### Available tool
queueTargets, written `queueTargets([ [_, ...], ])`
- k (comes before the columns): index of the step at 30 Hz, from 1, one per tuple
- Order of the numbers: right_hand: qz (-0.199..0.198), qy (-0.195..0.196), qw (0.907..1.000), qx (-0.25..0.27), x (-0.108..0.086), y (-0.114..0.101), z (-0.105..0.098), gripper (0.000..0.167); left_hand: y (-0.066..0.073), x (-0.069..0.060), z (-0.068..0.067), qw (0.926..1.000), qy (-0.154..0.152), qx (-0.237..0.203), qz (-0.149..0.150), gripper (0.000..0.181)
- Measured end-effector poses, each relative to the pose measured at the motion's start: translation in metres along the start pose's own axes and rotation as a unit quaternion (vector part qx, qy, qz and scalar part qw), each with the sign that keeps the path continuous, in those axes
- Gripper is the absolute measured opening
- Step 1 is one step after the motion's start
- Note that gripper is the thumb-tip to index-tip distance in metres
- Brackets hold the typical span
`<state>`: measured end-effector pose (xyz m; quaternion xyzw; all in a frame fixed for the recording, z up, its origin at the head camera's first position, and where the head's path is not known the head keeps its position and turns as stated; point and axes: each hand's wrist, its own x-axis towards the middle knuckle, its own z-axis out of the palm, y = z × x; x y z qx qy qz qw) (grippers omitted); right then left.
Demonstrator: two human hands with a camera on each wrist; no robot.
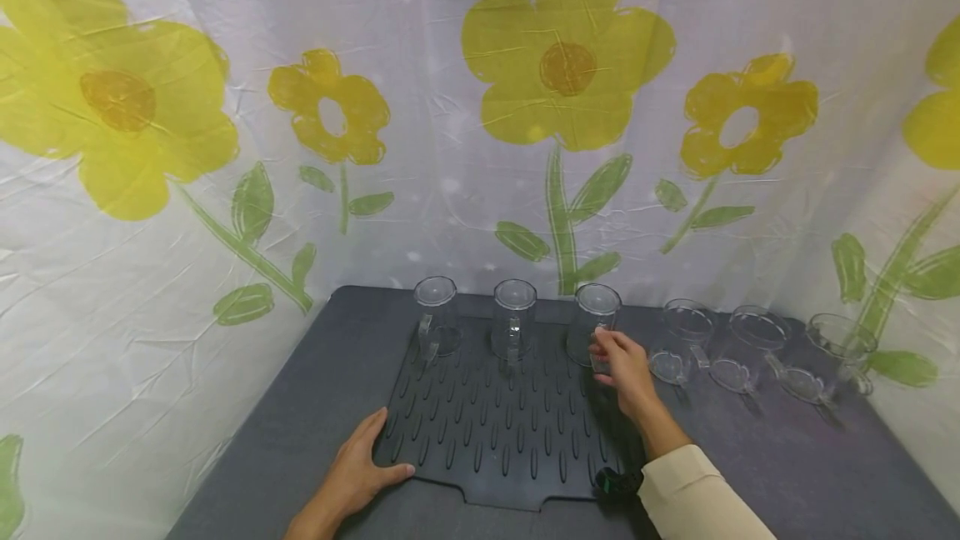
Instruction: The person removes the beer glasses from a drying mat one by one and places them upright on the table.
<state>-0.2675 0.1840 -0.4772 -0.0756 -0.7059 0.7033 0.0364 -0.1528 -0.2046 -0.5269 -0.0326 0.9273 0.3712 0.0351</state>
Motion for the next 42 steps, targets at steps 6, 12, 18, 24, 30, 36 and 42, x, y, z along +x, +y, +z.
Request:
queueTargets([
  [6, 0.002, -0.009, 1.0000, -0.002, 0.002, 0.002, 0.004, 0.050, -0.002, -0.001, 0.000, 0.9999, 0.006, -0.003, 0.016, 0.109],
  [12, 0.002, -0.011, 0.9998, 0.015, 0.003, 0.001, 0.006, 0.048, -0.003, -0.001, 0.000, 0.9995, 0.010, -0.006, 0.028, 0.109],
  [18, 0.001, -0.003, 0.9997, 0.023, 0.002, -0.001, 0.007, 0.041, -0.001, 0.000, 0.000, 0.9997, 0.007, -0.004, 0.021, 0.111],
  [24, -0.012, 0.002, 0.9995, 0.029, 0.000, -0.001, 0.006, 0.034, -0.001, 0.000, 0.000, 0.9998, 0.004, -0.004, 0.018, 0.111],
  [30, -0.017, -0.008, 0.9996, 0.023, -0.002, 0.000, 0.006, 0.033, -0.002, 0.000, -0.001, 0.9999, -0.001, -0.010, 0.013, 0.111],
  [36, -0.029, -0.014, 0.9993, 0.019, -0.009, -0.004, 0.005, 0.032, -0.001, -0.001, -0.001, 0.9998, 0.003, -0.006, 0.017, 0.110],
  [42, -0.034, -0.016, 0.9991, 0.021, -0.018, -0.009, 0.005, 0.030, -0.002, -0.002, -0.001, 0.9998, 0.004, -0.007, 0.021, 0.110],
])
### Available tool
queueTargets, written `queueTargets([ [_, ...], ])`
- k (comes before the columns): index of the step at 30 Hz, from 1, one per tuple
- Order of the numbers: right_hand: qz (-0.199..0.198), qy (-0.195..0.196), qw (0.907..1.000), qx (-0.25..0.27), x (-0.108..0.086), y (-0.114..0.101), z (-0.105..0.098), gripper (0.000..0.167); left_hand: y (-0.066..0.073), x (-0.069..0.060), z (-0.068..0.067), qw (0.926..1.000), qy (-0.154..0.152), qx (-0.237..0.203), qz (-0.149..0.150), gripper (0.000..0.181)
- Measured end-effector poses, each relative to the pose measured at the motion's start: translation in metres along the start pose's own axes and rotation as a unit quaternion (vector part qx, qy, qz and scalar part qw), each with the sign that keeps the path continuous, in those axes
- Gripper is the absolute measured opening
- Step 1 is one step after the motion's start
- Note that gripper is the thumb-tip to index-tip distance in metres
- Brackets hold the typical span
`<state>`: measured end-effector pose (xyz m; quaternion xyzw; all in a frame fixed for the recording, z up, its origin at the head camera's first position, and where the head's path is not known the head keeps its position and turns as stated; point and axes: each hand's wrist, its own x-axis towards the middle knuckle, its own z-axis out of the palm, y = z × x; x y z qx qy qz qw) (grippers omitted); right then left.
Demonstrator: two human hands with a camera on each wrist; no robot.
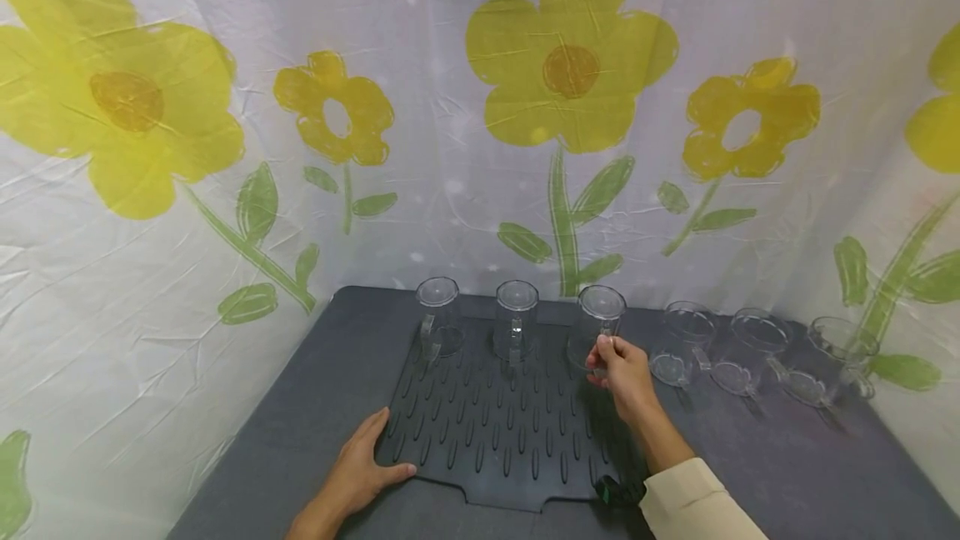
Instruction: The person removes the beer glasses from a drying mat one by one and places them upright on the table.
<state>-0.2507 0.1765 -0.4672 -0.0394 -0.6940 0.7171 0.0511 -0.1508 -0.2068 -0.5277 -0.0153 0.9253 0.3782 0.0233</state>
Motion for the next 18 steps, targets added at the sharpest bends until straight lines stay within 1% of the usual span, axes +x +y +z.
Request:
queueTargets([
  [8, -0.021, -0.009, 0.9997, -0.011, -0.016, -0.013, -0.002, 0.033, -0.001, -0.001, 0.001, 1.0000, 0.002, -0.006, 0.002, 0.108],
  [13, -0.031, -0.024, 0.9992, -0.002, -0.029, -0.021, -0.002, 0.033, -0.001, 0.000, 0.000, 1.0000, 0.002, -0.006, 0.005, 0.110],
  [18, -0.053, -0.038, 0.9978, -0.010, -0.041, -0.029, -0.003, 0.036, -0.003, -0.001, 0.001, 0.9999, 0.004, -0.010, 0.008, 0.108],
])
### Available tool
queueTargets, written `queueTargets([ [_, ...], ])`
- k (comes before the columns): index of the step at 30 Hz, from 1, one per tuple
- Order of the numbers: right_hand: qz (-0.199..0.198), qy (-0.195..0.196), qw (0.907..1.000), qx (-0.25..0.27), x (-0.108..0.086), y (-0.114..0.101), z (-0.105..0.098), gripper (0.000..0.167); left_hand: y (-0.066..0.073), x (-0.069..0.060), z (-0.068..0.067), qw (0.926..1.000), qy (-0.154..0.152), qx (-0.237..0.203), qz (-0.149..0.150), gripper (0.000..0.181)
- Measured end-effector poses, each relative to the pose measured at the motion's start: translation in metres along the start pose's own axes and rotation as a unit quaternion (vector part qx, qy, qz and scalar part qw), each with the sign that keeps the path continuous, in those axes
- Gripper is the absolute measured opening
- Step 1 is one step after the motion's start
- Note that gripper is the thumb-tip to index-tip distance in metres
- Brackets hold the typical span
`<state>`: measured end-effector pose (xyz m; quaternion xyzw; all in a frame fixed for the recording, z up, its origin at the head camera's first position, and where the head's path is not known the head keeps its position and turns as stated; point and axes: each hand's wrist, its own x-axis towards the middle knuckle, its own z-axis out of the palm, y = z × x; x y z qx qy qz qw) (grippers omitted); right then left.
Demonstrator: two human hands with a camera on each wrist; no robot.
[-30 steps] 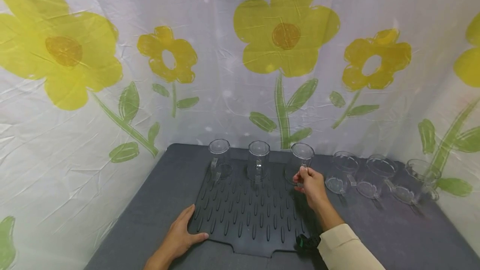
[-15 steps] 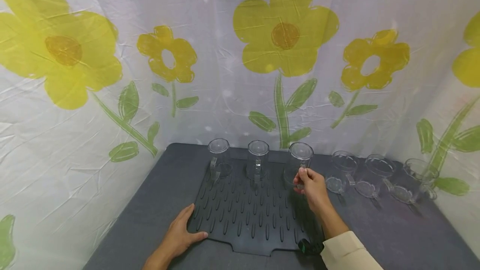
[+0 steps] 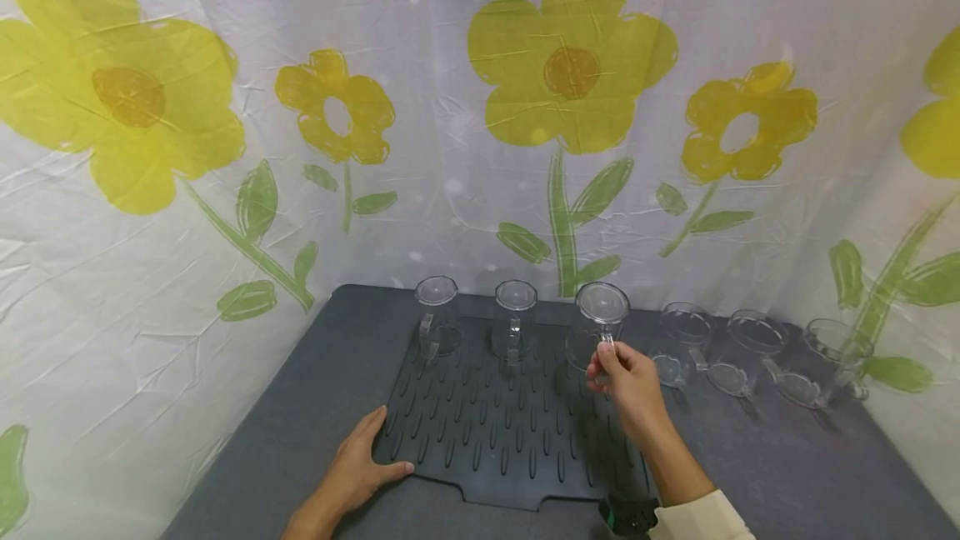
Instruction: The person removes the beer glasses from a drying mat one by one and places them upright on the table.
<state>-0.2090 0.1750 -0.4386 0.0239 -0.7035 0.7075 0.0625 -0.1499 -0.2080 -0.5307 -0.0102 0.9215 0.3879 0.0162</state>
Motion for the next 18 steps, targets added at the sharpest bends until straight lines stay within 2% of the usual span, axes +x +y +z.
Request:
queueTargets([
  [6, -0.019, -0.013, 0.9997, -0.009, -0.011, -0.008, -0.002, 0.038, 0.000, 0.000, 0.000, 1.0000, 0.001, 0.004, 0.000, 0.109],
  [18, -0.025, -0.017, 0.9995, -0.004, -0.041, -0.028, -0.002, 0.038, -0.002, 0.000, 0.001, 1.0000, 0.002, -0.004, 0.006, 0.109],
])
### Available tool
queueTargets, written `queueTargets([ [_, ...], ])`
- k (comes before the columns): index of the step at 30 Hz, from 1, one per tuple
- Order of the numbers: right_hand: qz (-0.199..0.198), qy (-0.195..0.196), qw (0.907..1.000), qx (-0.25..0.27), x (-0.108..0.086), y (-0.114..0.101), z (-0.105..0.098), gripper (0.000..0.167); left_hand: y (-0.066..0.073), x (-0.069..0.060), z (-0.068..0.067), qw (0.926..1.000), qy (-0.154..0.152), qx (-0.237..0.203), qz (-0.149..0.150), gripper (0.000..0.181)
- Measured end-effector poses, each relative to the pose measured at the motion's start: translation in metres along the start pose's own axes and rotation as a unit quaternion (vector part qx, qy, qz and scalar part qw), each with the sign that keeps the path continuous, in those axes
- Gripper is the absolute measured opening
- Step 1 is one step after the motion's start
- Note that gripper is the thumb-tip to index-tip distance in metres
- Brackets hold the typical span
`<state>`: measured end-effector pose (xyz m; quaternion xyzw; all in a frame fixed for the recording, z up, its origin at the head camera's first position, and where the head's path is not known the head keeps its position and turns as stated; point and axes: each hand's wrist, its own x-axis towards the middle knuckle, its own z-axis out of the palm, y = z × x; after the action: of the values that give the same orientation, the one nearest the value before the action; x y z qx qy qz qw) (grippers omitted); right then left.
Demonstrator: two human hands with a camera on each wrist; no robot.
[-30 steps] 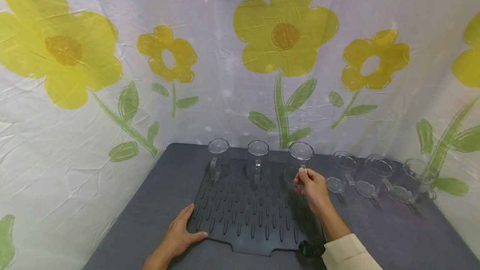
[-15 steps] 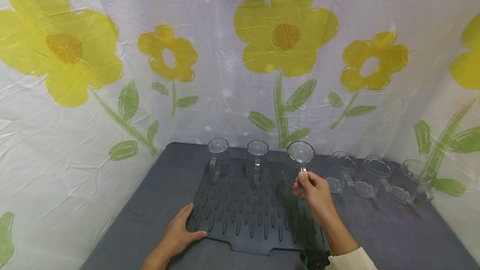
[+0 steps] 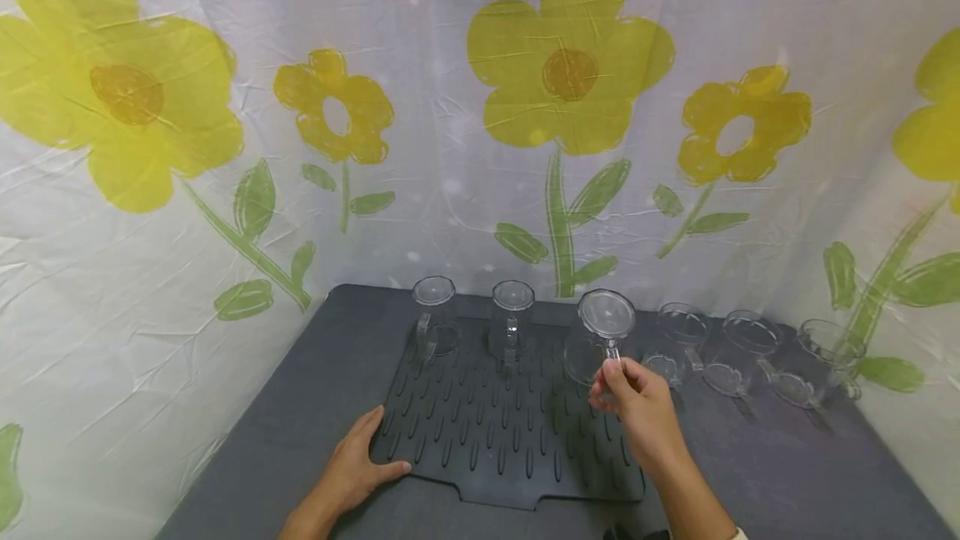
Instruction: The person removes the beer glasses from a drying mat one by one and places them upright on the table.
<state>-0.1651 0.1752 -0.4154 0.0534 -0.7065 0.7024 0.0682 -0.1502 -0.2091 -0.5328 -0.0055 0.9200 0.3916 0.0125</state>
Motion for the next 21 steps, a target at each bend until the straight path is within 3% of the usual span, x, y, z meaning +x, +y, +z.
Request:
queueTargets([
  [11, -0.035, 0.003, 0.9994, 0.006, -0.017, -0.011, 0.002, 0.032, 0.002, -0.001, 0.000, 0.9999, 0.004, 0.010, 0.004, 0.109],
  [21, -0.040, 0.013, 0.9991, 0.001, -0.035, -0.018, 0.002, 0.037, 0.004, 0.000, -0.001, 1.0000, 0.000, 0.009, -0.003, 0.110],
])
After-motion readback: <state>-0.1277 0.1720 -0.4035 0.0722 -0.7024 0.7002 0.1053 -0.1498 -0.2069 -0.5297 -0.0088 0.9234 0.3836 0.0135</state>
